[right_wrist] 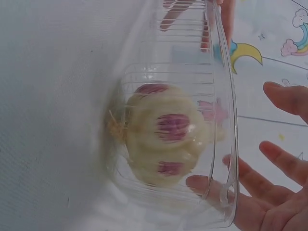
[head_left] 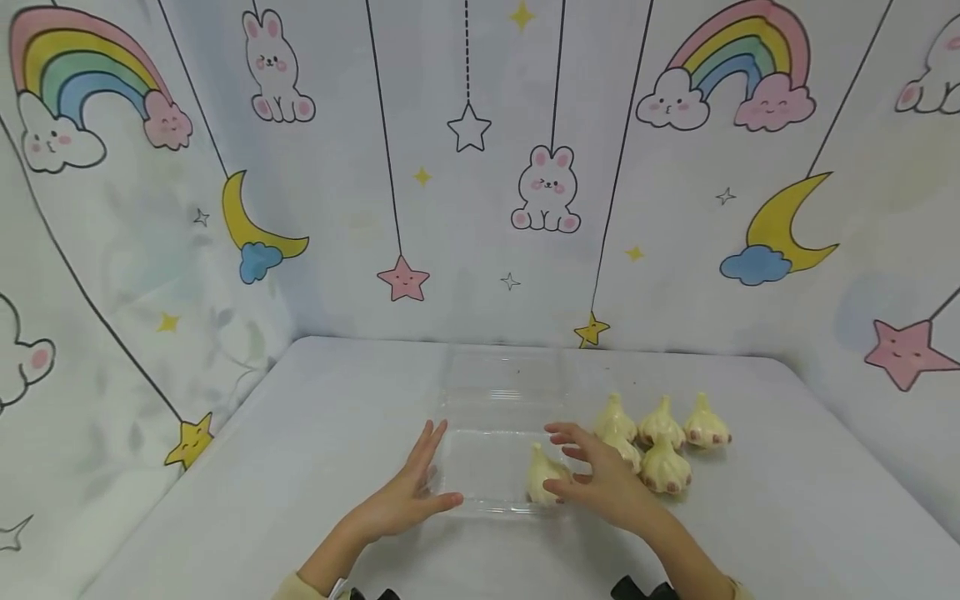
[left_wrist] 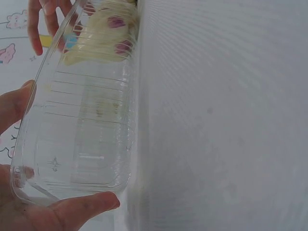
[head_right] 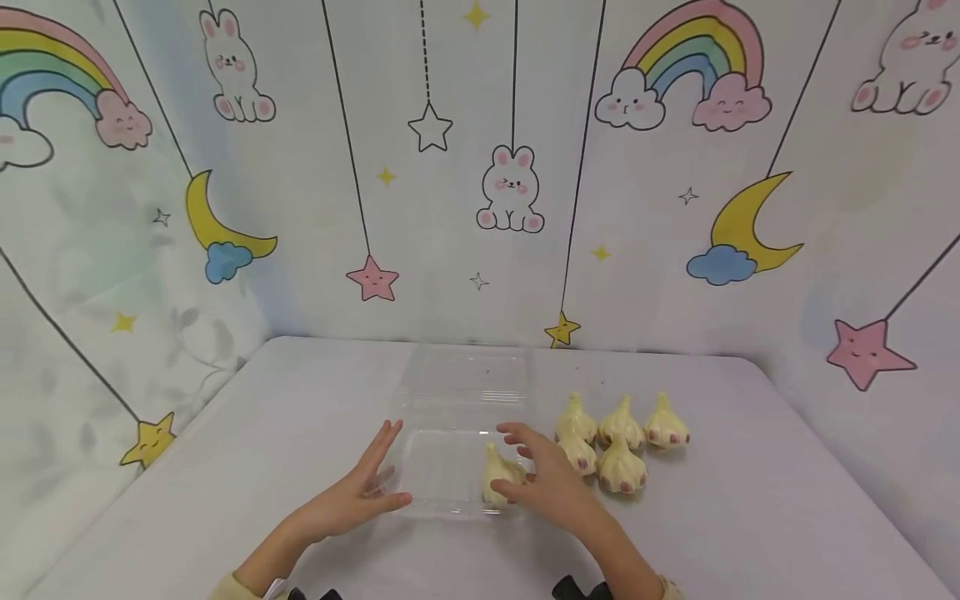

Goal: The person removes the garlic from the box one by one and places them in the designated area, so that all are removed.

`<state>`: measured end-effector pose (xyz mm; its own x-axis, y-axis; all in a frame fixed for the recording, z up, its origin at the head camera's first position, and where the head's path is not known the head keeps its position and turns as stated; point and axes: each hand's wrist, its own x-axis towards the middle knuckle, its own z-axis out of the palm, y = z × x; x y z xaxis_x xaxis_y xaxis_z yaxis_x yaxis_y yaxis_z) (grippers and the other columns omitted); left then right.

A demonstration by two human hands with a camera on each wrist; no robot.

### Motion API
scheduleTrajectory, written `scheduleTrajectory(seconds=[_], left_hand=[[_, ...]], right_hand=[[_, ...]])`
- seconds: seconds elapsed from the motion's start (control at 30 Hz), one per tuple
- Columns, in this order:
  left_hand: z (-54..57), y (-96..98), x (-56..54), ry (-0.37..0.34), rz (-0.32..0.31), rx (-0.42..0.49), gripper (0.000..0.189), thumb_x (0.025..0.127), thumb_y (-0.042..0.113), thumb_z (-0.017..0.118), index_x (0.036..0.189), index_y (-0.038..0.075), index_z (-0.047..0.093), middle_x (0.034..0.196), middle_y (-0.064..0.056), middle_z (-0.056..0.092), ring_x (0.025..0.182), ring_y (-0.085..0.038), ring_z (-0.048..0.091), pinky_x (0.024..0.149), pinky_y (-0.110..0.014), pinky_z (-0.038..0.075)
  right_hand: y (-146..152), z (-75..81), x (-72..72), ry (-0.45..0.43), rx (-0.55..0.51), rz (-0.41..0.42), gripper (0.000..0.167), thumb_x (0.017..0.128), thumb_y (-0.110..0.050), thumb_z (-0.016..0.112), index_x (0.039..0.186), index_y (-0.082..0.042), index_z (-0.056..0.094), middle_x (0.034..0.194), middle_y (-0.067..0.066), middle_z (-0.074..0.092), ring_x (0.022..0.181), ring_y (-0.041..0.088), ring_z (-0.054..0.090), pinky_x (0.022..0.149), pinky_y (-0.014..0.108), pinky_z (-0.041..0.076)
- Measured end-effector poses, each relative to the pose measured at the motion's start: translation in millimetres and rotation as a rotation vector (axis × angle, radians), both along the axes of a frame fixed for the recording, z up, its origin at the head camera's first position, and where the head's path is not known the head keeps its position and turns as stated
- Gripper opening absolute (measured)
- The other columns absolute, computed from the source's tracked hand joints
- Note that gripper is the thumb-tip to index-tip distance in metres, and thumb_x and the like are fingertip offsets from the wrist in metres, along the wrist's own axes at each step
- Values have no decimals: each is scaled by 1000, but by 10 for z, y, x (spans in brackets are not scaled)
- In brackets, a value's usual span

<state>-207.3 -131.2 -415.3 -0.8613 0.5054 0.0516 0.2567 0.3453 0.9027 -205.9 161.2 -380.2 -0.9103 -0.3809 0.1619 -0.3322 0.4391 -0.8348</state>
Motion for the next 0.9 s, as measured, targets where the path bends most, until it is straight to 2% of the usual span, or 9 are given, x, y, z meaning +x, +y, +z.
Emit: scheduleTrajectory(seconds=[0.2,0.37,0.5,0.67,0.9], left_hand=[[-5,6,2,-3,2,2,93,86,24,65,147,26,-6,146,-18,-25,126,-57,12,97,-61,26],[-8,5,6,-2,1,2,92,87,24,64,147,26,-6,147,-18,-24,127,-56,12,98,-61,25],[-6,6,3,10,-1,-10,93,87,24,64,147,23,-7,146,-21,-25,126,-58,13,98,-62,25],[-3,12,3,13,-7,-14,92,88,24,63,147,22,-8,145,-22,-25,126,-58,12,98,-62,24],[14,16,10,15,5,-19,93,87,25,64,147,22,-7,145,-23,-25,125,-58,13,98,-61,25]], right_hand=[[-40,-7,8,17,35,51,58,77,-28,74,128,-16,48,128,20,48,117,48,42,82,47,50],[-64,-11,5,31,65,60,57,78,-28,73,127,-13,49,129,17,49,117,49,41,82,54,48],[-76,-20,-5,52,96,72,57,78,-28,73,127,-8,50,129,16,49,115,48,44,82,54,48],[-102,-21,-22,117,199,81,58,78,-29,72,126,-5,51,127,14,52,111,44,49,80,49,49],[-197,17,-83,169,347,81,54,76,-28,74,122,-6,55,122,10,57,114,30,51,92,48,43]])
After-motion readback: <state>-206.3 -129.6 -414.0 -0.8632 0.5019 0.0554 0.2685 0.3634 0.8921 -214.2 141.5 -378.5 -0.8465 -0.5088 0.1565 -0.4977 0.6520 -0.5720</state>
